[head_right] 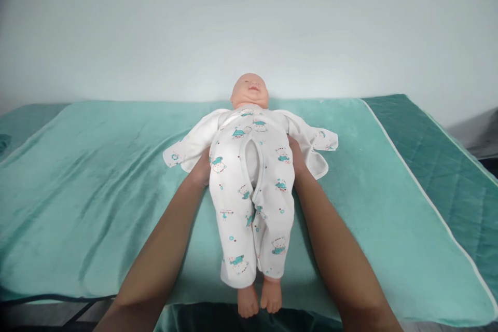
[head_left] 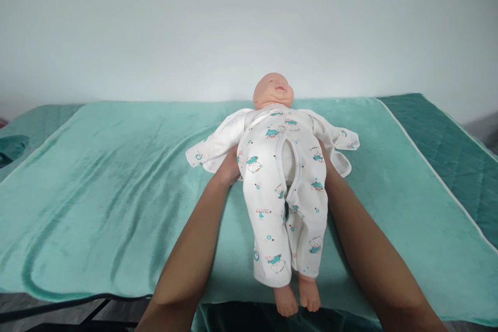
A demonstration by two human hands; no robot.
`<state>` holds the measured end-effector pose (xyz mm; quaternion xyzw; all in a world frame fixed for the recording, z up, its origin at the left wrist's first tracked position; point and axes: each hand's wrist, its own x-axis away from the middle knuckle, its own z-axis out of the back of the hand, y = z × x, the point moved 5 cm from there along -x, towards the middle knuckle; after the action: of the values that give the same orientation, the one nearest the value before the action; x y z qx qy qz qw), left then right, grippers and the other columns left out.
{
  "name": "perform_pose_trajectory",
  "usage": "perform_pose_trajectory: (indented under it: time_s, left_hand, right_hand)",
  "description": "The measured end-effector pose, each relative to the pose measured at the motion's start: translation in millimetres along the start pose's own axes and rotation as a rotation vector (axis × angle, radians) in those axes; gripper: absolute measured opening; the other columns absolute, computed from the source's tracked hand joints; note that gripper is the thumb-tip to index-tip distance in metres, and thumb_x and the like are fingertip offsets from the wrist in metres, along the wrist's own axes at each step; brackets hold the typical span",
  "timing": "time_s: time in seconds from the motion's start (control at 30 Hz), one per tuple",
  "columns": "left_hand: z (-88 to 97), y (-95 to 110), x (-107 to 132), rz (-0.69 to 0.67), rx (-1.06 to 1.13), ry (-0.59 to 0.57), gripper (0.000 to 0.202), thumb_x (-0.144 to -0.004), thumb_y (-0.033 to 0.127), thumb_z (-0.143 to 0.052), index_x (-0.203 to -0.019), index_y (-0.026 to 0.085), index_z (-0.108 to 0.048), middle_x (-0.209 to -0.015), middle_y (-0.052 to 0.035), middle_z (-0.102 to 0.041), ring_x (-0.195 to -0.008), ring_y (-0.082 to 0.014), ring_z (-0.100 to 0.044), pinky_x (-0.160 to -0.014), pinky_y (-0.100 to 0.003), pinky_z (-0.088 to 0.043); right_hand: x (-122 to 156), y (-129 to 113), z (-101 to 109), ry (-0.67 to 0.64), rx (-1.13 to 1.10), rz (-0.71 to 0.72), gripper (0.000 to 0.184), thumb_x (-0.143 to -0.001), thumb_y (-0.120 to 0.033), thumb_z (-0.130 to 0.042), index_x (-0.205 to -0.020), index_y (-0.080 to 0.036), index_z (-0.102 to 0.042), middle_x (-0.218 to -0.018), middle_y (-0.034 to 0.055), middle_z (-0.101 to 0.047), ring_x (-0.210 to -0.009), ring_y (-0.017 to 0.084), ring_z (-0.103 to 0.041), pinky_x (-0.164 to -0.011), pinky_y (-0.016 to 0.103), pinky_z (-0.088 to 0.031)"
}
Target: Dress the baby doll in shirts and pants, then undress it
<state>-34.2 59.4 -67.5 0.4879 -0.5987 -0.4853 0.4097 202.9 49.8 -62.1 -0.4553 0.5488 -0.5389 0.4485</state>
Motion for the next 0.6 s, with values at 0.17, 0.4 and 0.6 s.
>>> perform_pose_trajectory:
  time_s: [0.17, 0.4, 0.6]
  left_hand:
    - [-3.0, 1.3, 1.4, 0.05, 0.044, 0.018, 0.043, -0.064, 0.027, -0.087, -0.104, 0.017, -0.079, -0.116, -0.01, -0.077, -0.119, -0.0365, -0.065, -0.102, -0.044, -0.054]
    - [1.4, -3.7, -0.4, 0.114, 0.068, -0.017, 0.036, -0.063, 0.027, -0.087, -0.097, 0.016, -0.079, -0.105, -0.0111, -0.079, -0.114, -0.0362, -0.067, -0.102, -0.045, -0.054]
    - [2.3, -4.4, -2.4, 0.121, 0.039, -0.039, 0.031, -0.057, 0.023, -0.089, -0.085, 0.014, -0.079, -0.091, -0.0105, -0.08, -0.107, -0.0373, -0.069, -0.098, -0.046, -0.055]
  right_hand:
    - [0.7, -2.4, -1.2, -0.009, -0.043, 0.007, 0.014, -0.066, -0.025, -0.067, -0.079, -0.021, -0.067, -0.094, 0.0042, -0.076, -0.102, 0.025, -0.06, -0.091, 0.036, -0.049]
    - [4.2, -7.5, -5.6, 0.012, -0.108, -0.027, 0.015, -0.068, -0.028, -0.063, -0.081, -0.022, -0.067, -0.093, 0.0046, -0.076, -0.101, 0.025, -0.062, -0.092, 0.039, -0.052]
    - [8.4, -10.0, -3.9, -0.001, -0.107, -0.056, 0.013, -0.068, -0.03, -0.066, -0.079, -0.024, -0.068, -0.093, 0.0052, -0.075, -0.099, 0.026, -0.062, -0.091, 0.041, -0.054]
